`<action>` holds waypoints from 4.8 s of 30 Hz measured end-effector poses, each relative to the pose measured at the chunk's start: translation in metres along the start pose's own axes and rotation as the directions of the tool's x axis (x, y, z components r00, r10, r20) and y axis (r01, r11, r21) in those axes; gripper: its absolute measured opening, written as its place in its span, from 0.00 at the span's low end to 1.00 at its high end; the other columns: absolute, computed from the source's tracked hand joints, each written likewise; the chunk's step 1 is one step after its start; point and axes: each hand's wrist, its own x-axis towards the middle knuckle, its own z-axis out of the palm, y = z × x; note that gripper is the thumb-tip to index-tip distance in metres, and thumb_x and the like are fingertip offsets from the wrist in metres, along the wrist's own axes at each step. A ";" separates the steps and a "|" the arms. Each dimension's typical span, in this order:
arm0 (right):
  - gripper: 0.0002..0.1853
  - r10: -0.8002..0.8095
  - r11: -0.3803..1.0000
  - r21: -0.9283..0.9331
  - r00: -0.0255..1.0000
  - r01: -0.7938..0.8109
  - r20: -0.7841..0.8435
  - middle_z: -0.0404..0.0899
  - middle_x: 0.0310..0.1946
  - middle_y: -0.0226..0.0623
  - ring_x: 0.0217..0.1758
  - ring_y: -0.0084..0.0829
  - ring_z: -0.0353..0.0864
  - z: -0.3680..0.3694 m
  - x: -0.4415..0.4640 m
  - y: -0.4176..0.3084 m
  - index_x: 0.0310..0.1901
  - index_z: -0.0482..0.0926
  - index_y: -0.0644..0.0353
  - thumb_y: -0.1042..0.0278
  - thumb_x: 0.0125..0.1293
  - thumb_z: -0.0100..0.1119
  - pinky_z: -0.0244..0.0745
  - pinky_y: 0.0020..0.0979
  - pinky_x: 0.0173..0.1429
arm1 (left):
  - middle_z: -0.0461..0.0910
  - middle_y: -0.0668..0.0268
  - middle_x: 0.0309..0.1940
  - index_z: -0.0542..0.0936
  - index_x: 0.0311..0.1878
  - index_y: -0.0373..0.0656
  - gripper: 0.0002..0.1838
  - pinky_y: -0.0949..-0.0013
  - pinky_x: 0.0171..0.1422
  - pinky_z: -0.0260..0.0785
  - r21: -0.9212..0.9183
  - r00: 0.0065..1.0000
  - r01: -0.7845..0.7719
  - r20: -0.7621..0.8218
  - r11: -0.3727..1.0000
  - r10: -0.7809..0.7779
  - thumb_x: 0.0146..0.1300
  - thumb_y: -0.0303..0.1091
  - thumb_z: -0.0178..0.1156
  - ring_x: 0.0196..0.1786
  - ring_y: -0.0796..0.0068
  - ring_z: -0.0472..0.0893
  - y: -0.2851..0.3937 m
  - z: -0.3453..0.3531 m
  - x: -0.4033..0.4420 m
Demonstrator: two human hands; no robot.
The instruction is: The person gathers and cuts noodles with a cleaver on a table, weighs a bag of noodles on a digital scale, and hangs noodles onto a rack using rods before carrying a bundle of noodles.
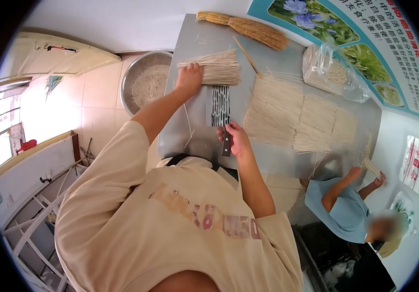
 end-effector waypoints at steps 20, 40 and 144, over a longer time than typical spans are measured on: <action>0.14 -0.128 0.837 0.546 0.962 -0.025 0.241 0.80 0.46 0.39 0.56 0.37 0.78 0.086 0.138 -0.034 0.48 0.75 0.58 0.58 0.70 0.61 0.75 0.40 0.61 | 0.84 0.63 0.45 0.77 0.51 0.40 0.21 0.62 0.45 0.75 -0.012 0.988 -0.081 0.134 0.997 0.082 0.56 0.40 0.66 0.45 0.67 0.86 0.047 -0.072 -0.045; 0.16 0.127 0.941 0.302 0.986 -0.154 0.108 0.76 0.31 0.32 0.35 0.30 0.79 0.024 0.053 -0.031 0.49 0.76 0.60 0.76 0.59 0.66 0.79 0.38 0.48 | 0.85 0.60 0.39 0.71 0.68 0.50 0.28 0.66 0.43 0.78 -0.738 0.579 0.399 0.663 0.544 0.475 0.63 0.29 0.56 0.43 0.72 0.85 0.026 -0.029 0.108; 0.37 -0.282 0.924 0.381 0.612 -0.035 0.739 0.67 0.67 0.58 0.73 0.50 0.65 0.049 -0.091 -0.108 0.70 0.60 0.67 0.49 0.71 0.57 0.65 0.50 0.75 | 0.79 0.52 0.50 0.66 0.69 0.31 0.38 0.45 0.69 0.69 -0.580 0.582 0.672 0.029 -0.460 0.813 0.60 0.45 0.62 0.52 0.52 0.83 0.113 -0.109 -0.143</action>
